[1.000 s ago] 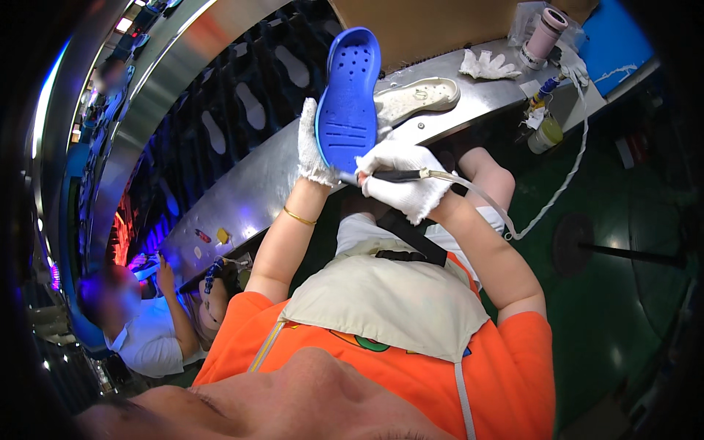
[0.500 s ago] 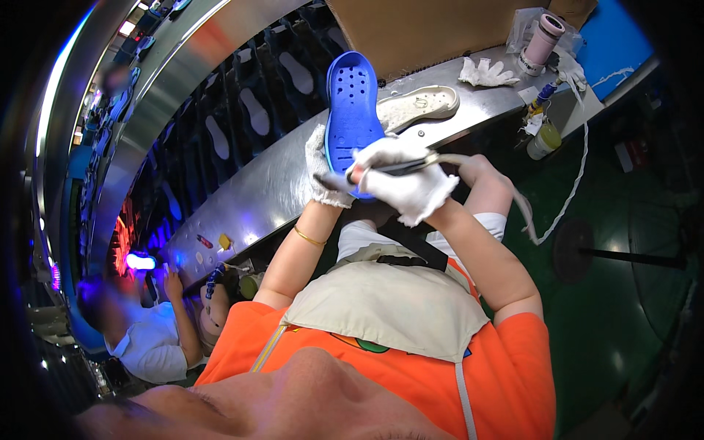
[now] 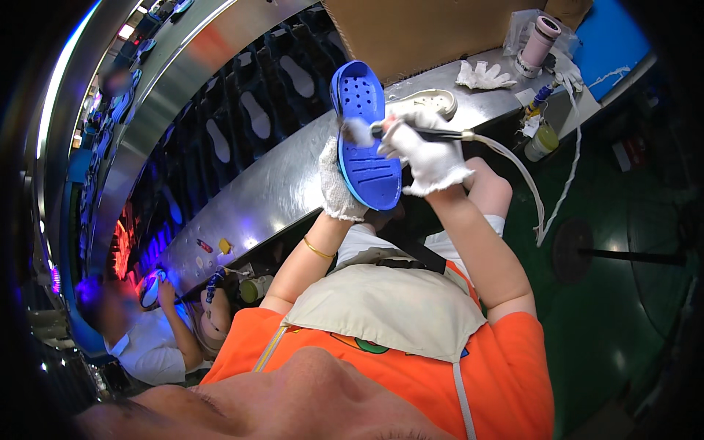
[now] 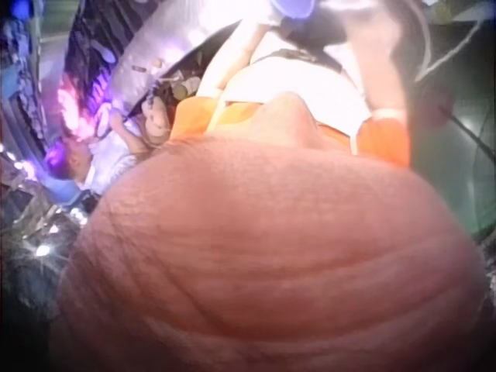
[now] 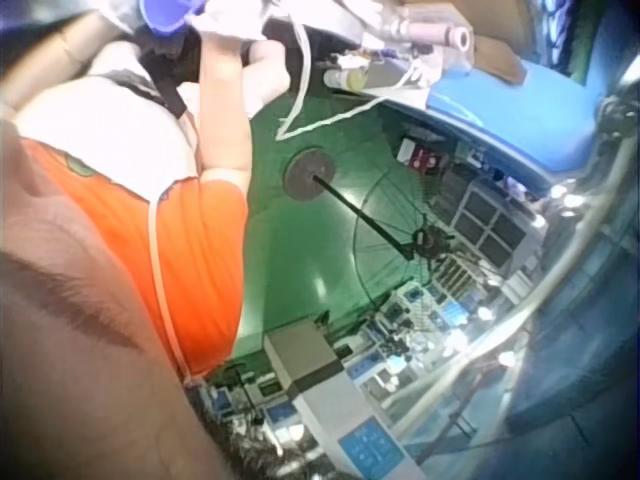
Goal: The person uses a handheld rotary tool to trim and smooth the edges of blue slipper soles. They repeatedly pick up a slipper from the conveyor, work on the sole, and place it back on the line.
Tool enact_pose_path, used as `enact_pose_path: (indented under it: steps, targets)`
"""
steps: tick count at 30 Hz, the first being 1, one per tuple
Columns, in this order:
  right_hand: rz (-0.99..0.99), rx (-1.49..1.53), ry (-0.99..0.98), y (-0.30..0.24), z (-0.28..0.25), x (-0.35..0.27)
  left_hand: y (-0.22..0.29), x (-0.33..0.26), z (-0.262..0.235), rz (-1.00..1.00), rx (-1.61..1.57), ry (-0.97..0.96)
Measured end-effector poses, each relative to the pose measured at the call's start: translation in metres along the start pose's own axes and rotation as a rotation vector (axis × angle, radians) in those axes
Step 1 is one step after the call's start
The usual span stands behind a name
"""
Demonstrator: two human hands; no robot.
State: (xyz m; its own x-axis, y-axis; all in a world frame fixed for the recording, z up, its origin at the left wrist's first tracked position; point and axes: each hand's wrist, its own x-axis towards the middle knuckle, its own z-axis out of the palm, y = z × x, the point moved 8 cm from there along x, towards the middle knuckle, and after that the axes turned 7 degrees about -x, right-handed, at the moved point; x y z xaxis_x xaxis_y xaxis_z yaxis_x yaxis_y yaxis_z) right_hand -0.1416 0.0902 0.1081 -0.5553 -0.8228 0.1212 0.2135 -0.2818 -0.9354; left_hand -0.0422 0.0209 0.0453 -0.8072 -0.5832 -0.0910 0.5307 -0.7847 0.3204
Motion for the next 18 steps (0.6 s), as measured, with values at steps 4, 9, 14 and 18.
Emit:
enact_pose_path:
  steps: [4,9,14,18]
  targets:
    - [-0.247,-0.166,0.138,-0.010,-0.025,0.034,-0.014,-0.008,0.017,-0.136,-0.058,-0.121]
    - [-0.780,-0.755,-0.048,-0.045,0.009,0.016,-0.010,-0.006,0.012,-0.143,0.002,-0.130]
    - [-0.506,-0.612,-0.325,-0.023,0.013,-0.009,0.015,-0.006,0.002,-0.054,-0.022,-0.071]
    - [-0.546,-0.649,-0.184,-0.046,0.005,0.004,0.018,-0.011,0.001,-0.071,0.094,0.025]
